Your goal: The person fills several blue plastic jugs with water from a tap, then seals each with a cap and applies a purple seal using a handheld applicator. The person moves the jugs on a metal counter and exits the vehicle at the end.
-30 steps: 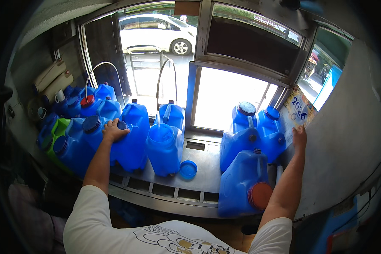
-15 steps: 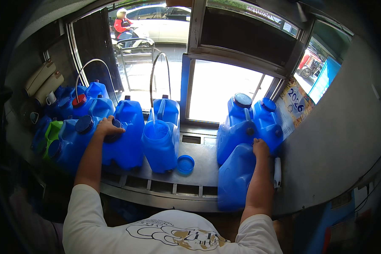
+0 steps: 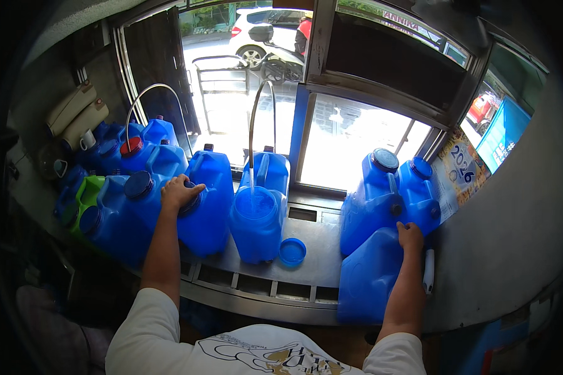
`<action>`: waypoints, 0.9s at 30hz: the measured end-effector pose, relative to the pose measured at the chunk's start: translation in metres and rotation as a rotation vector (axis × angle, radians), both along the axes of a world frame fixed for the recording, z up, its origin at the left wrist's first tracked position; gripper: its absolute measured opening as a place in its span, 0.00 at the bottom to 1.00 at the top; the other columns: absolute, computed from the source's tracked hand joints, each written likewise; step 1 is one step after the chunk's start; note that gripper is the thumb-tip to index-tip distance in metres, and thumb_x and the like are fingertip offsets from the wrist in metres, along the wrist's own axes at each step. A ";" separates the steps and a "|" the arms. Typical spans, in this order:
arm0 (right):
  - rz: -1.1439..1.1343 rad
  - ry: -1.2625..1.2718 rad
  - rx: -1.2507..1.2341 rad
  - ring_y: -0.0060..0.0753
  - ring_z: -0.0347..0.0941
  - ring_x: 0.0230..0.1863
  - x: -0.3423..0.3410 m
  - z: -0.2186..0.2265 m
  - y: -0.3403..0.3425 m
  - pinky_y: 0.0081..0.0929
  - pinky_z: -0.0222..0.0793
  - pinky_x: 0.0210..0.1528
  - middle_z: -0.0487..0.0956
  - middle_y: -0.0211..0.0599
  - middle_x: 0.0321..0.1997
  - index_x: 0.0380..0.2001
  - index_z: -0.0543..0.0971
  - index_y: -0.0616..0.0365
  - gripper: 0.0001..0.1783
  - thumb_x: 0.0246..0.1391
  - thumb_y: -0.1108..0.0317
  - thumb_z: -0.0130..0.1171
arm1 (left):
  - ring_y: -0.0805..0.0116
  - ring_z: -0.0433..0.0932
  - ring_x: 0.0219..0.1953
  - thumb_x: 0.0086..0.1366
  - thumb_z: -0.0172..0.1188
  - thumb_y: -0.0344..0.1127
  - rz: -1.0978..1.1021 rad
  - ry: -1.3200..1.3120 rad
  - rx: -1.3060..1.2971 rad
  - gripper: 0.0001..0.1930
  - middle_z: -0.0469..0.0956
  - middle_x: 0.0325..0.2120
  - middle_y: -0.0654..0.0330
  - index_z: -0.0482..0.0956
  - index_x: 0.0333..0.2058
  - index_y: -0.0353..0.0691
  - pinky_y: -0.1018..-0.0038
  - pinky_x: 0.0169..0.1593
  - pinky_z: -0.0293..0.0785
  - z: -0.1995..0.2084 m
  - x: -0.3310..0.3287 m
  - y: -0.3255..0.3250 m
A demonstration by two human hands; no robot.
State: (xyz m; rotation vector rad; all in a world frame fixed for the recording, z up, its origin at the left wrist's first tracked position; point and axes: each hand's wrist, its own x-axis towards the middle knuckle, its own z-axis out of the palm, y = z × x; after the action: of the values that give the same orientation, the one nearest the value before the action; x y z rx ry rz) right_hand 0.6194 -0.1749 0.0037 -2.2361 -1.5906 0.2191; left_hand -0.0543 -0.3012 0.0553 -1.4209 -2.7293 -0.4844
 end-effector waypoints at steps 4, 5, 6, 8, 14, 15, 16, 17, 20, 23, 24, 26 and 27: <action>0.012 0.046 0.018 0.54 0.78 0.52 -0.004 0.002 0.000 0.43 0.72 0.54 0.82 0.51 0.48 0.46 0.82 0.60 0.30 0.55 0.43 0.59 | 0.54 0.75 0.57 0.49 0.60 0.76 0.001 -0.030 -0.005 0.42 0.79 0.50 0.53 0.80 0.50 0.45 0.57 0.61 0.66 0.001 -0.006 0.001; 0.015 0.035 0.017 0.55 0.78 0.51 -0.005 0.002 0.000 0.43 0.72 0.54 0.82 0.51 0.48 0.46 0.82 0.60 0.30 0.55 0.43 0.59 | 0.54 0.75 0.57 0.49 0.60 0.76 -0.001 -0.034 -0.001 0.42 0.79 0.50 0.53 0.80 0.50 0.45 0.57 0.61 0.66 0.002 -0.007 0.001; 0.018 0.023 0.015 0.55 0.78 0.51 -0.005 0.003 0.000 0.44 0.72 0.54 0.82 0.51 0.48 0.45 0.82 0.60 0.30 0.55 0.43 0.59 | 0.53 0.75 0.56 0.49 0.60 0.76 -0.005 -0.026 -0.004 0.42 0.79 0.50 0.53 0.80 0.50 0.45 0.57 0.61 0.66 0.001 -0.006 0.000; 0.012 0.017 0.012 0.55 0.78 0.50 -0.003 0.003 0.000 0.44 0.72 0.53 0.82 0.51 0.47 0.45 0.83 0.61 0.30 0.55 0.43 0.59 | 0.53 0.75 0.56 0.49 0.60 0.76 -0.014 -0.012 -0.001 0.42 0.79 0.50 0.53 0.80 0.50 0.45 0.57 0.61 0.66 -0.002 -0.003 -0.001; -0.002 0.014 0.019 0.56 0.78 0.51 -0.008 0.005 -0.002 0.44 0.72 0.54 0.82 0.53 0.47 0.44 0.83 0.61 0.30 0.55 0.42 0.59 | 0.53 0.74 0.56 0.50 0.60 0.76 0.000 -0.018 0.006 0.42 0.79 0.50 0.52 0.80 0.50 0.46 0.58 0.61 0.66 -0.004 -0.008 0.002; 0.003 0.007 0.025 0.56 0.78 0.51 -0.006 0.004 -0.002 0.44 0.72 0.54 0.82 0.53 0.47 0.45 0.83 0.61 0.30 0.55 0.42 0.59 | 0.53 0.75 0.56 0.50 0.60 0.76 -0.005 -0.020 0.006 0.42 0.79 0.50 0.52 0.80 0.50 0.46 0.58 0.61 0.66 -0.005 -0.008 0.003; 0.007 -0.001 0.032 0.56 0.78 0.51 -0.003 0.003 -0.002 0.44 0.72 0.54 0.82 0.54 0.48 0.45 0.83 0.61 0.30 0.55 0.42 0.59 | 0.53 0.75 0.56 0.50 0.60 0.76 -0.010 -0.023 0.006 0.42 0.79 0.50 0.52 0.80 0.50 0.45 0.58 0.61 0.65 -0.006 -0.007 0.004; 0.007 0.002 0.031 0.56 0.78 0.51 -0.004 0.004 -0.003 0.44 0.72 0.54 0.82 0.54 0.48 0.45 0.83 0.61 0.31 0.55 0.42 0.59 | 0.53 0.75 0.56 0.50 0.60 0.76 -0.011 -0.022 0.007 0.42 0.79 0.50 0.52 0.80 0.50 0.45 0.58 0.61 0.65 -0.006 -0.008 0.004; -0.002 0.008 0.032 0.56 0.77 0.51 -0.008 0.005 -0.004 0.44 0.72 0.54 0.82 0.53 0.48 0.46 0.83 0.60 0.31 0.55 0.42 0.59 | 0.53 0.75 0.56 0.50 0.60 0.75 -0.016 -0.030 0.010 0.42 0.79 0.50 0.52 0.81 0.50 0.45 0.58 0.61 0.65 -0.005 -0.009 0.003; -0.018 0.012 0.037 0.56 0.77 0.52 -0.009 0.004 -0.005 0.44 0.72 0.55 0.82 0.53 0.48 0.46 0.83 0.60 0.31 0.55 0.42 0.59 | 0.53 0.75 0.56 0.50 0.61 0.75 -0.014 -0.027 0.018 0.41 0.79 0.49 0.52 0.81 0.49 0.44 0.58 0.61 0.65 -0.002 -0.006 0.001; -0.014 0.013 0.038 0.56 0.77 0.52 -0.007 0.003 -0.004 0.44 0.72 0.55 0.82 0.53 0.48 0.46 0.83 0.60 0.31 0.55 0.42 0.59 | 0.53 0.75 0.56 0.50 0.61 0.75 -0.014 -0.025 0.021 0.41 0.79 0.49 0.52 0.81 0.49 0.44 0.58 0.61 0.65 -0.003 -0.005 0.001; -0.005 0.020 0.033 0.56 0.77 0.52 -0.004 0.001 -0.002 0.44 0.72 0.55 0.82 0.53 0.49 0.46 0.83 0.60 0.31 0.54 0.42 0.60 | 0.54 0.75 0.56 0.50 0.61 0.75 -0.015 -0.022 0.029 0.41 0.80 0.49 0.52 0.81 0.49 0.44 0.57 0.61 0.65 -0.003 -0.006 0.001; -0.001 0.027 0.026 0.56 0.77 0.52 -0.002 0.000 -0.001 0.44 0.72 0.55 0.82 0.52 0.49 0.46 0.83 0.60 0.31 0.54 0.42 0.60 | 0.54 0.75 0.56 0.50 0.61 0.75 -0.017 -0.025 0.028 0.41 0.80 0.49 0.52 0.81 0.49 0.44 0.58 0.61 0.65 -0.003 -0.005 0.002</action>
State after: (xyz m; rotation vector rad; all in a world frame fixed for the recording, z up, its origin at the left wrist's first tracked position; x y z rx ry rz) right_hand 0.6174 -0.1757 0.0040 -2.2046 -1.5695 0.2259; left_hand -0.0598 -0.2993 0.0522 -1.4432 -2.7202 -0.5423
